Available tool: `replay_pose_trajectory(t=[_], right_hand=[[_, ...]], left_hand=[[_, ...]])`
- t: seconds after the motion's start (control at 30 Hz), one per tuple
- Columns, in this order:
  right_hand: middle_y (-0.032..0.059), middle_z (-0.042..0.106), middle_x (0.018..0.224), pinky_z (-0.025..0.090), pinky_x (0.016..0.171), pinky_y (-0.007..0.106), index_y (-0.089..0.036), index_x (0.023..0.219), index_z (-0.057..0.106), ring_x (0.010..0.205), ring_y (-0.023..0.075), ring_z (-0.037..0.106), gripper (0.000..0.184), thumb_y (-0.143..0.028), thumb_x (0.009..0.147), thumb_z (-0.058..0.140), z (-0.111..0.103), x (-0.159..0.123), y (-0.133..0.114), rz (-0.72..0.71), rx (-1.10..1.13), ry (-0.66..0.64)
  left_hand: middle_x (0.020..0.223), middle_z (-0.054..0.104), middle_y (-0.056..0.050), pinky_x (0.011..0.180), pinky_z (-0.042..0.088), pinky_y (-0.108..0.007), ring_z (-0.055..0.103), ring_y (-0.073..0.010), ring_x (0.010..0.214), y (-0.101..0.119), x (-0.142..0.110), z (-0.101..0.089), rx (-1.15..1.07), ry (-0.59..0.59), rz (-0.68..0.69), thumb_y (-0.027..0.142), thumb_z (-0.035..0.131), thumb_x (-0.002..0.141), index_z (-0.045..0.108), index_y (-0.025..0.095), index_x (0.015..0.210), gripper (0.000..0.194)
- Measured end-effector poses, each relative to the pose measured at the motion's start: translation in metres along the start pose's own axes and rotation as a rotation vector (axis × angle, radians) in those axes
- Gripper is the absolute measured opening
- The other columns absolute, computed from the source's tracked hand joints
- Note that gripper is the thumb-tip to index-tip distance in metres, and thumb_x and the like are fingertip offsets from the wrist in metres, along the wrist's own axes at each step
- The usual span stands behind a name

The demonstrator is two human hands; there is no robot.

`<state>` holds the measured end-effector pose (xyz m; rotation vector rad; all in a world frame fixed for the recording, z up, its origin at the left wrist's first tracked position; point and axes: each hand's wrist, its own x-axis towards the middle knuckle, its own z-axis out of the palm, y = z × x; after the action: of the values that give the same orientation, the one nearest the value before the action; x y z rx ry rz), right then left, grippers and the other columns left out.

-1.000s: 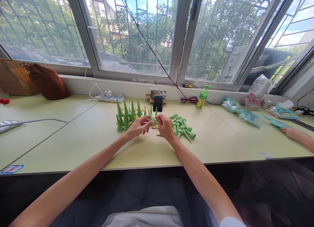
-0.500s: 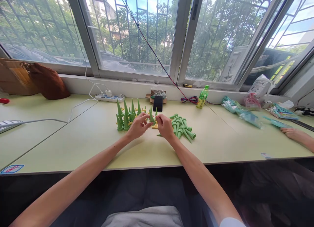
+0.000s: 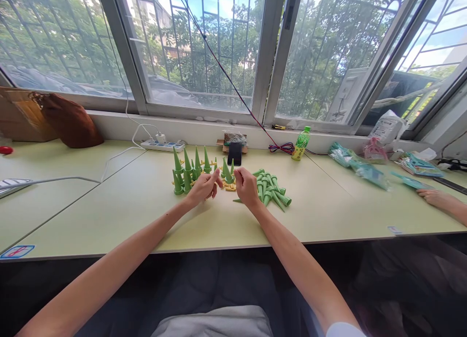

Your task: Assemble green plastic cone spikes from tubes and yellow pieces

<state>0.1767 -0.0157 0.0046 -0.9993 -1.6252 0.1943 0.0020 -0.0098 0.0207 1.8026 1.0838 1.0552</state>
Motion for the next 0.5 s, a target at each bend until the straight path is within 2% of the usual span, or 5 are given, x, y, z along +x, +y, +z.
replay_pose_trajectory(t=[0.07, 0.13, 0.37, 0.5], right_hand=[[-0.0025, 0.047, 0.059, 0.035, 0.055, 0.024, -0.019, 0.080, 0.055, 0.054, 0.0124, 0.042, 0.034, -0.044, 0.099, 0.040, 0.0000, -0.0002, -0.0012, -0.002, 0.011, -0.012], [-0.0025, 0.047, 0.059, 0.035, 0.055, 0.024, -0.019, 0.081, 0.056, 0.054, 0.0122, 0.042, 0.034, -0.044, 0.099, 0.040, 0.0000, -0.0005, -0.0024, -0.006, 0.022, -0.024], [-0.0019, 0.050, 0.062, 0.037, 0.057, 0.024, -0.019, 0.081, 0.056, 0.056, 0.0119, 0.043, 0.031, -0.040, 0.099, 0.042, -0.0006, -0.0010, -0.0045, -0.031, 0.024, -0.061], [-0.0020, 0.050, 0.062, 0.037, 0.056, 0.024, -0.019, 0.080, 0.056, 0.055, 0.0116, 0.043, 0.031, -0.040, 0.098, 0.042, -0.0010, -0.0008, -0.0050, -0.039, 0.038, -0.067]], left_hand=[[0.038, 0.047, -0.002, 0.038, 0.025, -0.022, 0.034, -0.0075, 0.030, 0.0004, -0.0010, -0.0002, -0.075, -0.114, -0.073, 0.073, 0.028, 0.092, 0.061, 0.013, 0.059, 0.077], [0.036, 0.045, -0.003, 0.038, 0.024, -0.022, 0.035, -0.0078, 0.031, 0.0014, -0.0022, 0.0001, -0.108, -0.180, -0.100, 0.076, 0.027, 0.091, 0.063, 0.012, 0.058, 0.080], [0.032, 0.034, 0.000, 0.040, 0.017, -0.023, 0.026, -0.0070, 0.031, 0.0050, -0.0032, -0.0007, -0.125, -0.254, -0.134, 0.076, 0.031, 0.090, 0.068, 0.011, 0.059, 0.081], [0.049, 0.057, -0.007, 0.039, 0.016, -0.024, 0.029, -0.0057, 0.033, 0.0000, -0.0014, -0.0006, -0.158, -0.272, -0.117, 0.078, 0.032, 0.088, 0.070, 0.009, 0.065, 0.082]])
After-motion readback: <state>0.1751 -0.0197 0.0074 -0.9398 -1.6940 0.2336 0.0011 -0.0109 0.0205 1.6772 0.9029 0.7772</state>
